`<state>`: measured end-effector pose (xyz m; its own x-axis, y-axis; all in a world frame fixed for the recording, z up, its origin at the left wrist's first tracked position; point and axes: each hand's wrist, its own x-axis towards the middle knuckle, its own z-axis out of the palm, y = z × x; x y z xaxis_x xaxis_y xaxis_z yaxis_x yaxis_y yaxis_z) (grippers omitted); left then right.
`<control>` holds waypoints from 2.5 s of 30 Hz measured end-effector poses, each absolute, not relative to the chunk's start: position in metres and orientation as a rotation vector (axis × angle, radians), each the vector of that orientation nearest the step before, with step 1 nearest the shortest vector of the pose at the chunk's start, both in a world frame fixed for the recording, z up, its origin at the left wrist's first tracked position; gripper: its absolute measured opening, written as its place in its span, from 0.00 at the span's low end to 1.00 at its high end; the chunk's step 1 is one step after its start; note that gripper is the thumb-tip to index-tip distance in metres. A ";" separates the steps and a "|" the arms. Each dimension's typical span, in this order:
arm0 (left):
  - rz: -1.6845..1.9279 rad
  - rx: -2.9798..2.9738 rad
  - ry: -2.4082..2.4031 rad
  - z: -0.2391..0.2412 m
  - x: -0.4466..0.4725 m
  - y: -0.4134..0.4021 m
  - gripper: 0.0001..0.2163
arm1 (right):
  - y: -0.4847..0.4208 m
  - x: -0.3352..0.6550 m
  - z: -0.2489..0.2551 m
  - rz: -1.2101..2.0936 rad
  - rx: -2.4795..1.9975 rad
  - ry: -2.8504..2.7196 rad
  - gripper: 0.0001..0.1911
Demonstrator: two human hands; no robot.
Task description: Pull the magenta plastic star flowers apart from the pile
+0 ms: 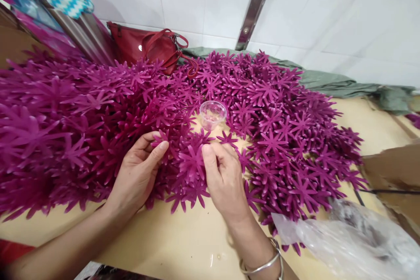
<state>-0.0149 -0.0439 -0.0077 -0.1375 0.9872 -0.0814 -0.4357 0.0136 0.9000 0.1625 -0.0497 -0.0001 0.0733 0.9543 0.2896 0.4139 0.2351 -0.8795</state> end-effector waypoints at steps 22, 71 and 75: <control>1.515 0.932 0.975 -0.009 -0.017 -0.045 0.05 | -0.046 0.161 -0.006 0.805 -1.198 -1.194 0.06; 0.728 2.299 0.794 -0.026 0.003 -0.073 0.17 | -0.042 0.179 0.024 -0.179 -1.988 -2.087 0.24; 1.117 1.865 0.953 -0.030 -0.001 -0.049 0.15 | -0.041 0.176 0.026 0.236 -1.539 -1.830 0.28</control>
<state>-0.0006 -0.0489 -0.0300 0.3420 0.8694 0.3566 0.2156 -0.4420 0.8707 0.1757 -0.0413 0.0255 -0.0256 0.9146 0.4036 0.7824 0.2697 -0.5614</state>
